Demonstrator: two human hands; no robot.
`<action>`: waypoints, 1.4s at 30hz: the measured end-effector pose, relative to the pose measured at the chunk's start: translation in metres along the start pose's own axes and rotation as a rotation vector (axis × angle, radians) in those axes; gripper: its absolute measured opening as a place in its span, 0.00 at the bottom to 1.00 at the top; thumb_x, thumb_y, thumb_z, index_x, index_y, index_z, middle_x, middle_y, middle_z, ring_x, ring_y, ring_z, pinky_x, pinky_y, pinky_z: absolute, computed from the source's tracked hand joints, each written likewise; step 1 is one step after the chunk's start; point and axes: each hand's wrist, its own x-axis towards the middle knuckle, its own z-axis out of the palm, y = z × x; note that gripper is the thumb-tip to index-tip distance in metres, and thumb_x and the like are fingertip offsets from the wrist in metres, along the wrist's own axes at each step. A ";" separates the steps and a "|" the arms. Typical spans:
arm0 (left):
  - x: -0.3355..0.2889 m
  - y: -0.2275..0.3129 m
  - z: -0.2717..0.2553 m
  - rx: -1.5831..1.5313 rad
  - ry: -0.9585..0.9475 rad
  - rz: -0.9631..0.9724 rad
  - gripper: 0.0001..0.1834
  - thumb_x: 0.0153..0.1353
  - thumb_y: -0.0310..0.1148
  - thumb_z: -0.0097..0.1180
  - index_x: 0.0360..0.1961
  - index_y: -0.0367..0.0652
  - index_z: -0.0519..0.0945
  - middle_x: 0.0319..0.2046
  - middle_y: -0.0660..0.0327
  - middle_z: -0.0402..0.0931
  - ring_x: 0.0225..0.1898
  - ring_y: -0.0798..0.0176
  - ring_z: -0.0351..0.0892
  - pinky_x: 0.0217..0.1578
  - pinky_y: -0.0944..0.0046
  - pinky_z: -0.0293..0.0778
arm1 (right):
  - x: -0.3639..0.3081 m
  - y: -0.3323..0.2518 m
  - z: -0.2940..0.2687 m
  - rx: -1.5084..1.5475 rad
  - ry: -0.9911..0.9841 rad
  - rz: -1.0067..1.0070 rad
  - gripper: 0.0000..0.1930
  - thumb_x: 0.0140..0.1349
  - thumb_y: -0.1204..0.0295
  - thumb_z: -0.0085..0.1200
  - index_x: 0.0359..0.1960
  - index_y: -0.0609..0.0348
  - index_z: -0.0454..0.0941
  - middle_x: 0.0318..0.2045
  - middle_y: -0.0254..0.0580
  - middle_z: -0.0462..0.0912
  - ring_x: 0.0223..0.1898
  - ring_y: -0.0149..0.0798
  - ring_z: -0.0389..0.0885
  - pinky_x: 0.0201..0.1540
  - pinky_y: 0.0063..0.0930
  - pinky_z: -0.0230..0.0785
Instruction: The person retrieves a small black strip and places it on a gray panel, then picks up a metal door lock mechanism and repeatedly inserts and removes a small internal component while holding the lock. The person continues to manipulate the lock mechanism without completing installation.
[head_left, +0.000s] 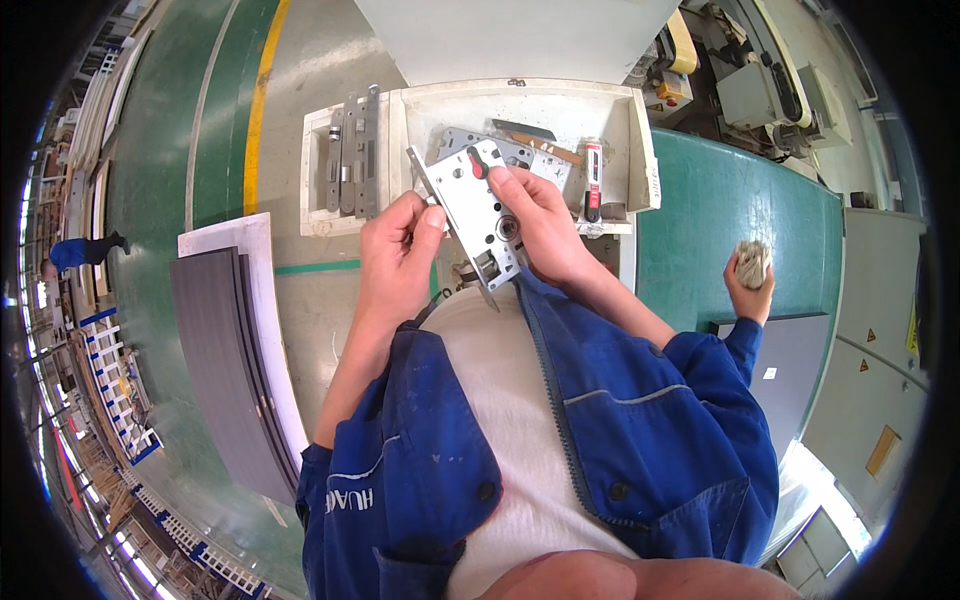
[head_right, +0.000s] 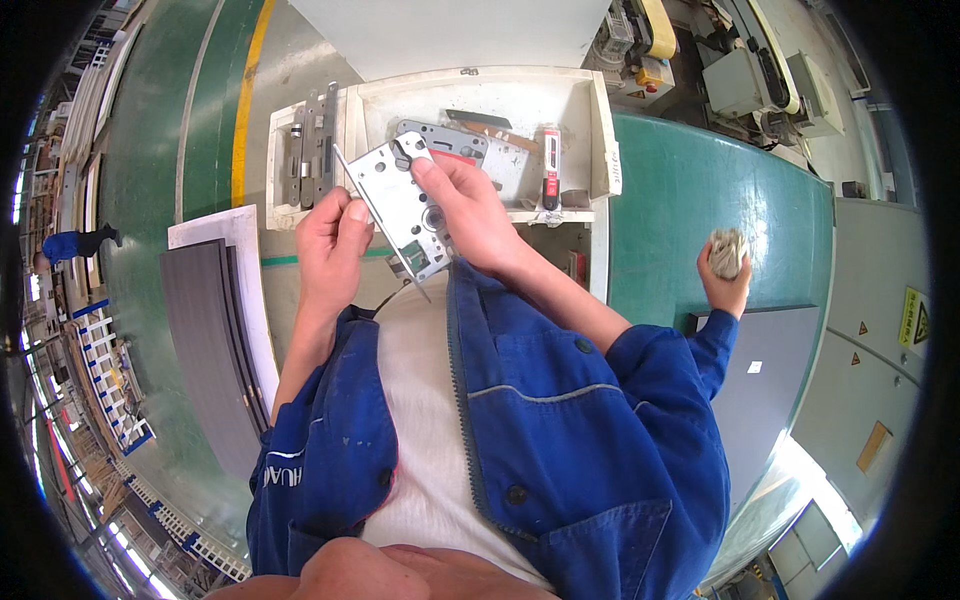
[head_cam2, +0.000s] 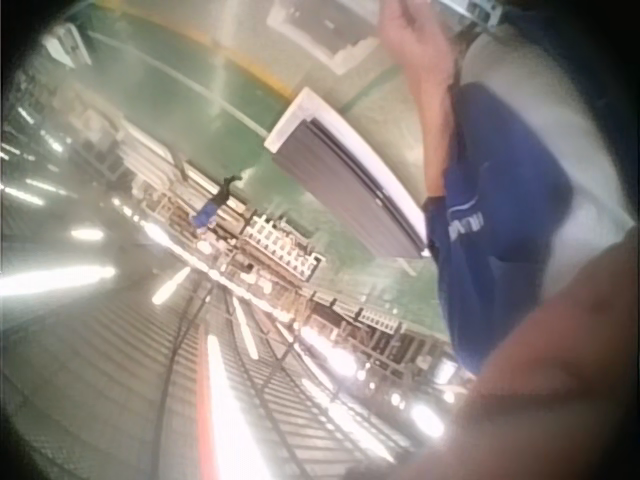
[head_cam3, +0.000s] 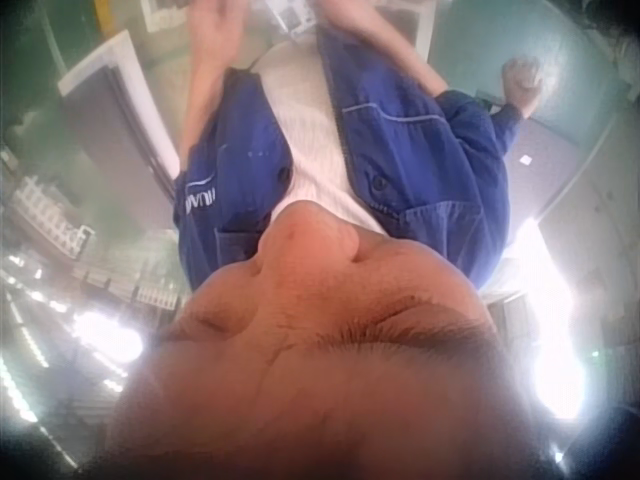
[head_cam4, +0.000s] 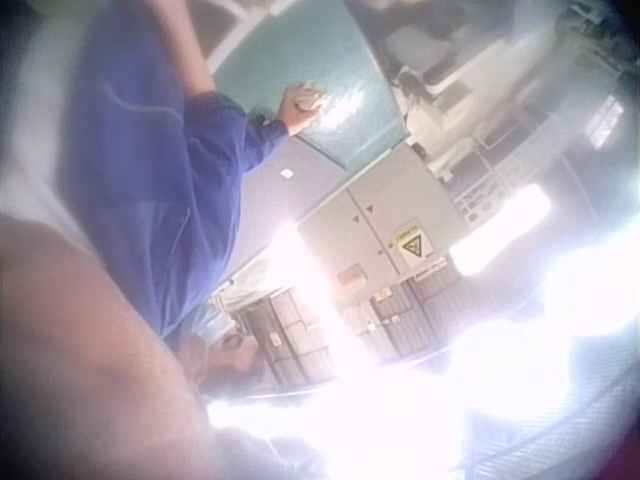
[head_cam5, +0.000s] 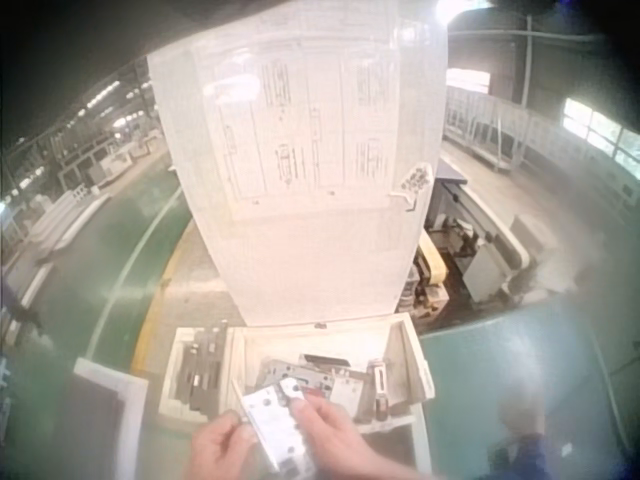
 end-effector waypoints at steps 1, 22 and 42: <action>0.000 0.000 0.000 -0.005 0.011 -0.003 0.18 0.69 0.33 0.54 0.22 0.40 0.67 0.16 0.71 0.62 0.21 0.78 0.57 0.21 0.71 0.55 | 0.000 0.000 0.000 0.021 -0.015 0.008 0.21 0.76 0.59 0.42 0.48 0.67 0.77 0.35 0.30 0.81 0.36 0.20 0.74 0.41 0.19 0.68; -0.028 0.008 -0.041 0.304 -0.060 0.368 0.21 0.43 0.18 0.73 0.41 0.34 0.82 0.36 0.56 0.82 0.36 0.65 0.82 0.38 0.67 0.77 | 0.025 0.004 0.040 0.059 0.086 0.100 0.21 0.74 0.57 0.45 0.44 0.68 0.78 0.33 0.34 0.81 0.33 0.23 0.76 0.39 0.21 0.70; -0.061 -0.037 -0.106 -0.251 -0.105 0.251 0.15 0.46 0.11 0.68 0.36 0.33 0.82 0.32 0.55 0.81 0.34 0.65 0.83 0.37 0.66 0.79 | 0.022 0.022 0.108 -0.469 0.083 -0.050 0.24 0.74 0.56 0.45 0.37 0.71 0.79 0.24 0.32 0.78 0.28 0.21 0.70 0.31 0.25 0.66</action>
